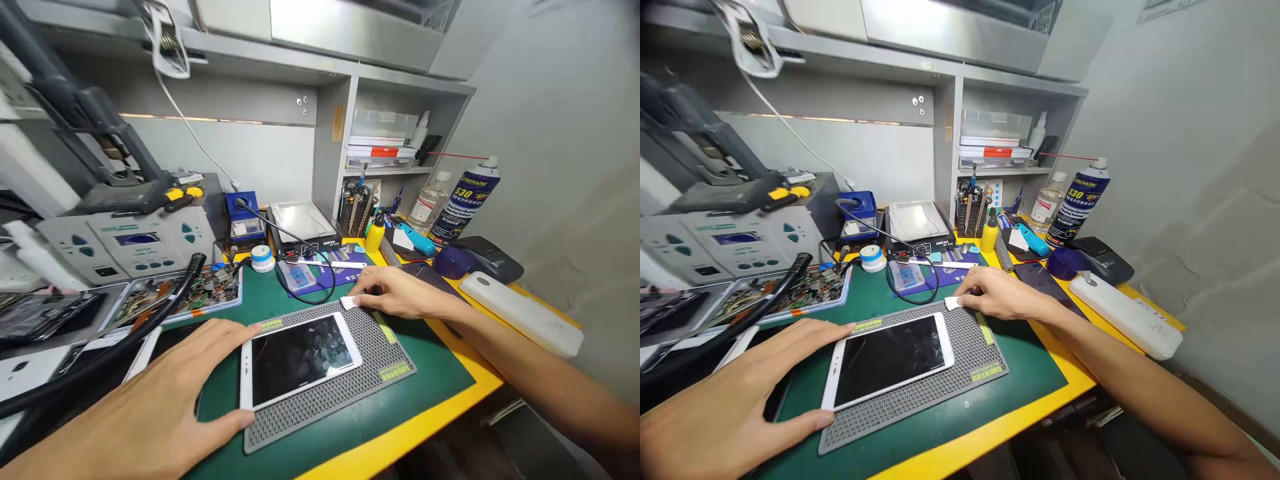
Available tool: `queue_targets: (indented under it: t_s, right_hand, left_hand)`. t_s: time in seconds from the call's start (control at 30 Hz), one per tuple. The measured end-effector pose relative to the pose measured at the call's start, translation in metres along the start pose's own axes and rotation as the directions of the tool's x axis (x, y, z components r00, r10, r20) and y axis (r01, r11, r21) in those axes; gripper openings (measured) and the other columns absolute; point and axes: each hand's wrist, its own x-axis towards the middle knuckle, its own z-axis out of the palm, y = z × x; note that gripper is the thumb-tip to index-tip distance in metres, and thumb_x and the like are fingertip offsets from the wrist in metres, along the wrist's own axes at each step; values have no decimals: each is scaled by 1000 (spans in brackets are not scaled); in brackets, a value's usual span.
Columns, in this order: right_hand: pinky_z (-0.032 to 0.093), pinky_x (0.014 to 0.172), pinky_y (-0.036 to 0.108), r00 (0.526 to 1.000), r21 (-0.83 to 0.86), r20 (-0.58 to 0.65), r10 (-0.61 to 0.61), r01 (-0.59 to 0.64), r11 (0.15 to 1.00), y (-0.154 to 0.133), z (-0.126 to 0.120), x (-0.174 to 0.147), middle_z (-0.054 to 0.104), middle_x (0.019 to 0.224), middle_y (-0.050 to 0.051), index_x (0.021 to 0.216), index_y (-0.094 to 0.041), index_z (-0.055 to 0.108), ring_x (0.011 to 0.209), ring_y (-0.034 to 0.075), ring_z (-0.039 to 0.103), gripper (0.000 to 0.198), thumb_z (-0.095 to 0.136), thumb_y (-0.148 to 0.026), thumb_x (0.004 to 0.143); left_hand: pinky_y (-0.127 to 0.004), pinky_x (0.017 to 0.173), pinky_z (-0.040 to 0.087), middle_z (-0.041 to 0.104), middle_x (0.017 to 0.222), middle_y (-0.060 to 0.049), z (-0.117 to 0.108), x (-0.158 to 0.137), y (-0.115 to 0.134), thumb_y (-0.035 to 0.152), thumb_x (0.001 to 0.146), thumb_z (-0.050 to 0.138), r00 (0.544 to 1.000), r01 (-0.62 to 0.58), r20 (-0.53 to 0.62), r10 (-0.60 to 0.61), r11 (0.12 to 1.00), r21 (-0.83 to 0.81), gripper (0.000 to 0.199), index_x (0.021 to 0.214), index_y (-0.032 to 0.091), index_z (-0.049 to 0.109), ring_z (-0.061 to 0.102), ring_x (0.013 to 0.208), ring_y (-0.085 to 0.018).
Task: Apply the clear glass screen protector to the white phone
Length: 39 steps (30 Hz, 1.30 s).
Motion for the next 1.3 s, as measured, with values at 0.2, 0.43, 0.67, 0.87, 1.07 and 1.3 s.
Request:
queue_targets:
  t_s: [0.2, 0.43, 0.67, 0.87, 1.07, 1.3]
  right_hand:
    - [47, 79, 32, 984, 48, -175, -37, 46, 998, -24, 0, -13, 75, 97, 8, 95, -15, 79, 89, 20, 66, 22, 63, -30, 96]
    - [46, 72, 29, 935, 33, -346, -83, 100, 994, -72, 58, -61, 68, 86, 7, 97, -17, 76, 81, 17, 60, 19, 60, -26, 100]
    - [36, 67, 32, 956, -502, -279, -84, -70, 862, -98, 89, -67, 59, 88, 8, 85, -17, 64, 81, 20, 49, 24, 47, -13, 102]
    - [37, 70, 34, 962, -525, -226, -153, 12, 851, -147, 116, -36, 60, 96, 11, 98, -14, 66, 86, 24, 49, 22, 49, -3, 90]
    - [39, 76, 36, 970, -544, -204, -133, 0, 839, -129, 102, -41, 60, 97, 12, 115, -13, 68, 91, 26, 49, 38, 47, 3, 88]
    - [35, 72, 34, 953, -544, -303, 5, -177, 820, -110, 90, -43, 58, 88, 10, 84, -15, 67, 84, 23, 49, 27, 46, 1, 92]
  left_hand:
    - [-43, 117, 45, 52, 153, -5, -6, 2, 4, 56, 86, 67, 988, 86, 124, -86, 996, 5, 76, 153, 33, 42, 50, 141, -31]
    - [-43, 116, 45, 55, 150, -8, -11, 3, 14, 54, 86, 66, 994, 60, 98, -55, 997, -47, 73, 151, 27, 46, 55, 136, -31]
    - [-45, 114, 46, 60, 142, -12, -14, 4, 18, 51, 85, 67, 995, 20, 101, -12, 997, -81, 72, 148, 22, 50, 58, 130, -32]
    - [-45, 113, 46, 62, 138, -12, -15, 2, 19, 45, 84, 67, 995, -11, 94, 20, 996, -93, 69, 146, 21, 51, 58, 128, -31]
    - [-45, 111, 47, 62, 135, -12, -16, 2, 20, 46, 85, 64, 993, -1, 116, 10, 997, -79, 70, 147, 19, 49, 58, 126, -31]
    - [-45, 109, 48, 63, 134, -13, -19, 3, 20, 50, 83, 64, 992, 6, 124, 2, 998, -70, 72, 147, 18, 50, 60, 126, -34]
